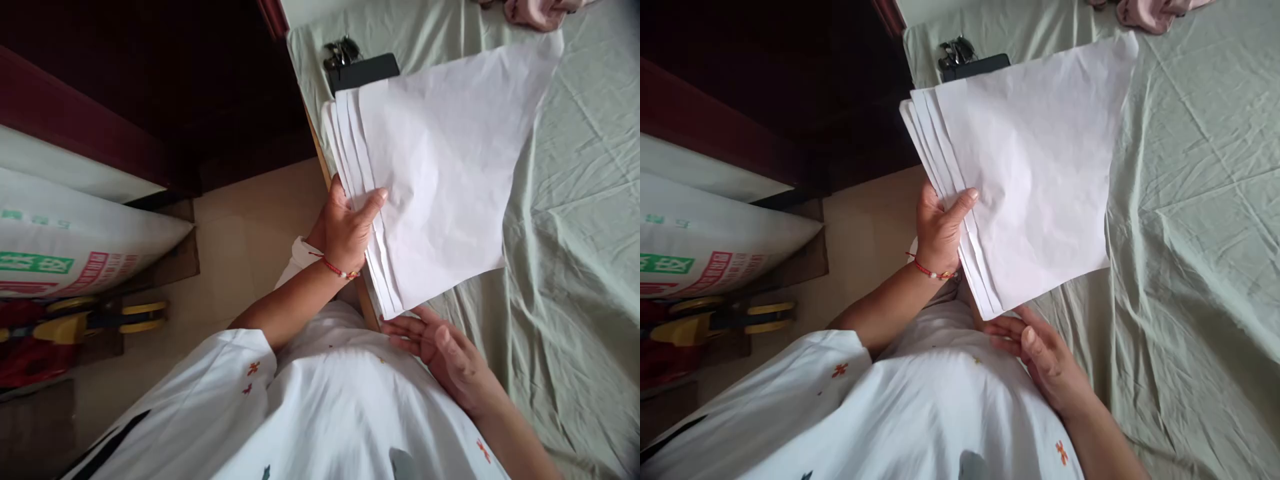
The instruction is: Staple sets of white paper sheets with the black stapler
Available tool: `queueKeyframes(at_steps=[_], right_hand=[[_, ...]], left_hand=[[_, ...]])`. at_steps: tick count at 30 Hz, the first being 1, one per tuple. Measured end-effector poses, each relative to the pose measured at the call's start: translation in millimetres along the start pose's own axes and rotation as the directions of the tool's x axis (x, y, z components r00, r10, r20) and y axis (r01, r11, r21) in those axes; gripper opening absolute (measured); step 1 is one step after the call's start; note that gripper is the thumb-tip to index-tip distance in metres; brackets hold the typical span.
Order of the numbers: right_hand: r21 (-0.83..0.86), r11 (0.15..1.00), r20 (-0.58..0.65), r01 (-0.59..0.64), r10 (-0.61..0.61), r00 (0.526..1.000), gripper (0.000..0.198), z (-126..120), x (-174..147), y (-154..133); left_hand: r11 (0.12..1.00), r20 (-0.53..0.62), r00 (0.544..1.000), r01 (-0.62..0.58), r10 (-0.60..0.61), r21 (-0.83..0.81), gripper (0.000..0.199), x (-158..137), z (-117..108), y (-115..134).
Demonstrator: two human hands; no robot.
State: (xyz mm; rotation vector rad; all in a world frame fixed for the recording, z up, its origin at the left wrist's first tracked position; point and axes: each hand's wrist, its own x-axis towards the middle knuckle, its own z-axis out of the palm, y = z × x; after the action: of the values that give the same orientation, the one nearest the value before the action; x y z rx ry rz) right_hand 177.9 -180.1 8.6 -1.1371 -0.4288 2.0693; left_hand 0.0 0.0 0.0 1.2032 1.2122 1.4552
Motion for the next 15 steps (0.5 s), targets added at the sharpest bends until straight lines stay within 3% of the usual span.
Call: queueKeyframes(at_steps=[1,3,5,9,13,15], right_hand=[[0.080,0.995,-0.046,0.061,-0.058,0.997,0.076,5,6,1],[0.205,0.960,-0.200,0.190,-0.149,0.968,0.065,11,19,-1],[0.232,0.916,-0.399,0.326,-0.216,0.891,0.051,10,32,-7],[0.098,0.895,-0.605,0.436,-0.294,0.740,0.053,-4,51,-20],[-0.117,0.842,-0.687,0.527,-0.452,0.569,0.062,-23,53,-37],[-0.235,0.810,-0.673,0.537,-0.534,0.511,0.061,-31,46,-50]], left_hand=[[1.000,-0.003,1.000,0.001,-0.001,-0.002,0.056,-1,3,5],[1.000,0.003,1.000,-0.005,0.005,-0.015,0.054,-5,7,9],[1.000,0.046,0.999,-0.008,0.008,-0.015,0.055,-10,7,5],[0.998,0.162,0.986,0.056,-0.050,-0.035,0.066,-10,-4,-19],[0.988,0.250,0.964,0.116,-0.087,-0.102,0.073,10,-33,-40],[0.990,0.283,0.955,0.118,-0.090,-0.082,0.077,25,-48,-43]])
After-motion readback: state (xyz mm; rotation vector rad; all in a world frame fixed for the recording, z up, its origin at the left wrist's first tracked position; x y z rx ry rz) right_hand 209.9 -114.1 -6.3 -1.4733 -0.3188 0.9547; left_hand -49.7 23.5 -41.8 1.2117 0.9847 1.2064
